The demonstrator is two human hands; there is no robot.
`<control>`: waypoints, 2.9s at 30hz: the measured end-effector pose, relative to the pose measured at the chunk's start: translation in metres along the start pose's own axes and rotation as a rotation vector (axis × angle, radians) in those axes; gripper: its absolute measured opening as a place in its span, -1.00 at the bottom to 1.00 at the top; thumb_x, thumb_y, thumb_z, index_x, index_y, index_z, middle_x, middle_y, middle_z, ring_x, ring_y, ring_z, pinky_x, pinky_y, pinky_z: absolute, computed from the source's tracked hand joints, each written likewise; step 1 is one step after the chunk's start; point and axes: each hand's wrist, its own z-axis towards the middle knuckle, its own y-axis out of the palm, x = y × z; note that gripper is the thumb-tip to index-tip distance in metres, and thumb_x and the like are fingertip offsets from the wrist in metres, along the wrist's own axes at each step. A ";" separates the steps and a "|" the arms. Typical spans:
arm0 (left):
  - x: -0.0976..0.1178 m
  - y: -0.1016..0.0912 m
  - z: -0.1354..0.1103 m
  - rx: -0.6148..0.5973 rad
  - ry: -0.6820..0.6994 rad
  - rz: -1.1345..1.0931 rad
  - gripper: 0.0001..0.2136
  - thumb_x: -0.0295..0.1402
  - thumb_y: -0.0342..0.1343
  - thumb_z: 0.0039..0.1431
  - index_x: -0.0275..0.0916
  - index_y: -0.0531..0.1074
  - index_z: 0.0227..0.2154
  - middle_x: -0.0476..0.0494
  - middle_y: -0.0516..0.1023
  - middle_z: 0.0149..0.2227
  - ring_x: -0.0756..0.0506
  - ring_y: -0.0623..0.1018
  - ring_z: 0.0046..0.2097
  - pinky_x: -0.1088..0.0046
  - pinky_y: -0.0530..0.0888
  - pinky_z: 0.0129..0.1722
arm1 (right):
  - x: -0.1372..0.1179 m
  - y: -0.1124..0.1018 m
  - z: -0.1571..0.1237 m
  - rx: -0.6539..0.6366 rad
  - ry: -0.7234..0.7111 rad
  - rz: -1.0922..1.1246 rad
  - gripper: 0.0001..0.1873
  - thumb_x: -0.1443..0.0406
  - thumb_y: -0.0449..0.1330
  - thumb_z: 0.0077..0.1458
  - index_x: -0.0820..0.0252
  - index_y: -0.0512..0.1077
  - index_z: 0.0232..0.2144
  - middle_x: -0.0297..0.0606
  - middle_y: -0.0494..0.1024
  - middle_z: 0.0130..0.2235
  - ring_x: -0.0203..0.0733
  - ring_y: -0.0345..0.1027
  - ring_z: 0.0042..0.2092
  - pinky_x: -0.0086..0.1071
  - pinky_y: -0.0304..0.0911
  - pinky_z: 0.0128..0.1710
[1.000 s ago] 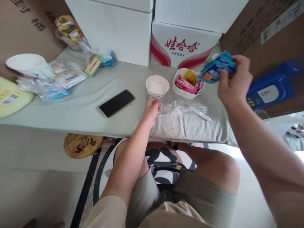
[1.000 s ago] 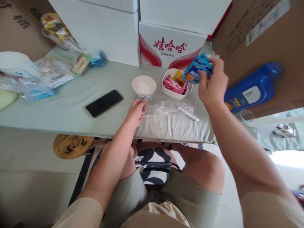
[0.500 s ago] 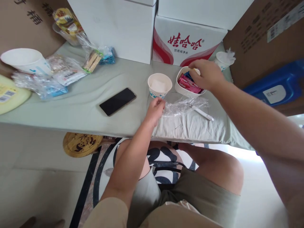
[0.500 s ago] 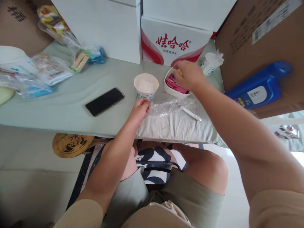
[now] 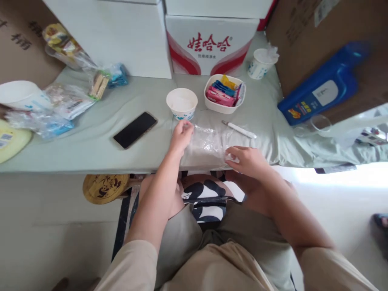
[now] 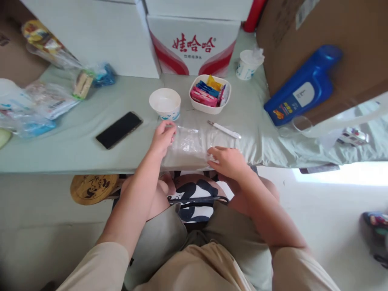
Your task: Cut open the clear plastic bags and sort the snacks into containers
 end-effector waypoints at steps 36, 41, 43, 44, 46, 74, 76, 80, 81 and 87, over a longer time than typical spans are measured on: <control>0.008 -0.026 -0.036 0.108 0.115 -0.175 -0.83 -0.51 0.13 -0.12 -0.18 0.24 -0.49 0.06 0.49 -0.48 0.11 0.37 -0.54 0.62 0.27 -0.54 | 0.028 0.027 -0.008 0.593 0.160 0.907 -0.74 0.19 0.19 0.15 0.02 0.16 -0.46 -0.28 0.66 -0.28 0.03 0.57 0.04 0.01 0.40 0.05; 0.004 -0.026 -0.039 -0.157 0.174 -0.084 -0.78 -0.26 0.31 -0.05 -0.18 0.40 -0.40 -0.07 0.61 -0.29 0.00 0.58 -0.28 0.54 0.46 -0.32 | 0.028 0.033 0.000 0.627 0.276 1.033 -0.83 0.14 0.19 0.20 0.01 0.27 -0.25 -0.36 0.62 -0.34 -0.15 0.60 -0.25 -0.17 0.46 -0.14; 0.002 -0.024 -0.040 -0.172 0.194 -0.079 -0.73 -0.13 0.30 0.03 -0.20 0.41 -0.46 -0.09 0.59 -0.35 -0.01 0.58 -0.27 0.51 0.49 -0.27 | 0.029 0.035 0.004 0.641 0.345 1.051 -0.83 0.12 0.16 0.21 0.02 0.28 -0.23 -0.40 0.58 -0.41 -0.20 0.55 -0.34 -0.24 0.44 -0.24; 0.002 -0.022 -0.040 -0.154 0.194 -0.100 -0.69 -0.08 0.29 0.06 -0.21 0.40 -0.50 -0.09 0.57 -0.38 0.00 0.57 -0.28 0.51 0.50 -0.26 | 0.029 0.035 0.006 0.651 0.370 1.065 -0.83 0.11 0.15 0.21 0.02 0.28 -0.24 -0.42 0.55 -0.44 -0.24 0.52 -0.39 -0.28 0.43 -0.29; 0.003 -0.018 -0.041 -0.088 0.164 -0.161 -0.62 -0.02 0.29 0.08 -0.21 0.36 -0.52 -0.07 0.55 -0.42 0.04 0.55 -0.36 0.53 0.49 -0.31 | 0.029 0.034 0.009 0.675 0.419 1.104 -0.84 0.12 0.12 0.22 0.03 0.28 -0.25 -0.45 0.51 -0.47 -0.30 0.44 -0.49 -0.36 0.36 -0.42; 0.006 -0.016 -0.036 -0.106 0.028 -0.152 -0.76 -0.34 0.31 0.12 -0.18 0.43 -0.17 0.00 0.58 -0.44 0.05 0.57 -0.44 0.59 0.47 -0.42 | 0.037 0.029 0.004 0.620 0.673 0.950 -0.72 0.13 0.13 0.16 0.16 0.51 -0.42 -0.38 0.46 -0.60 -0.30 0.33 -0.58 -0.42 0.21 -0.54; 0.002 -0.015 -0.037 -0.116 0.025 -0.062 -0.78 -0.37 0.26 0.16 -0.18 0.42 -0.14 0.02 0.56 -0.45 0.08 0.49 -0.55 0.61 0.37 -0.55 | 0.042 0.030 0.004 0.636 0.693 0.886 -0.71 0.13 0.12 0.16 0.16 0.52 -0.44 -0.36 0.47 -0.61 -0.27 0.36 -0.54 -0.39 0.22 -0.49; -0.003 -0.013 -0.036 -0.094 0.060 0.095 -0.78 -0.38 0.19 0.21 -0.17 0.41 -0.08 0.04 0.55 -0.42 0.14 0.32 -0.66 0.60 0.23 -0.65 | 0.048 0.033 0.002 0.627 0.721 0.692 -0.70 0.15 0.11 0.17 0.15 0.53 -0.46 -0.34 0.49 -0.60 -0.20 0.40 -0.48 -0.34 0.24 -0.39; -0.003 -0.013 -0.036 -0.088 0.065 0.134 -0.75 -0.39 0.19 0.20 -0.16 0.40 -0.05 0.04 0.56 -0.41 0.14 0.33 -0.66 0.60 0.25 -0.63 | 0.049 0.034 0.001 0.608 0.730 0.654 -0.70 0.16 0.10 0.17 0.15 0.52 -0.47 -0.33 0.49 -0.59 -0.19 0.40 -0.47 -0.33 0.24 -0.37; -0.005 -0.014 -0.036 -0.102 0.123 0.371 -0.64 -0.35 0.13 0.23 -0.13 0.33 0.09 0.08 0.55 -0.49 0.04 0.45 -0.56 0.53 0.35 -0.51 | 0.052 0.032 -0.001 0.504 0.782 0.414 -0.64 0.15 0.03 0.19 0.12 0.37 -0.58 -0.25 0.48 -0.54 -0.14 0.33 -0.41 -0.30 0.14 -0.33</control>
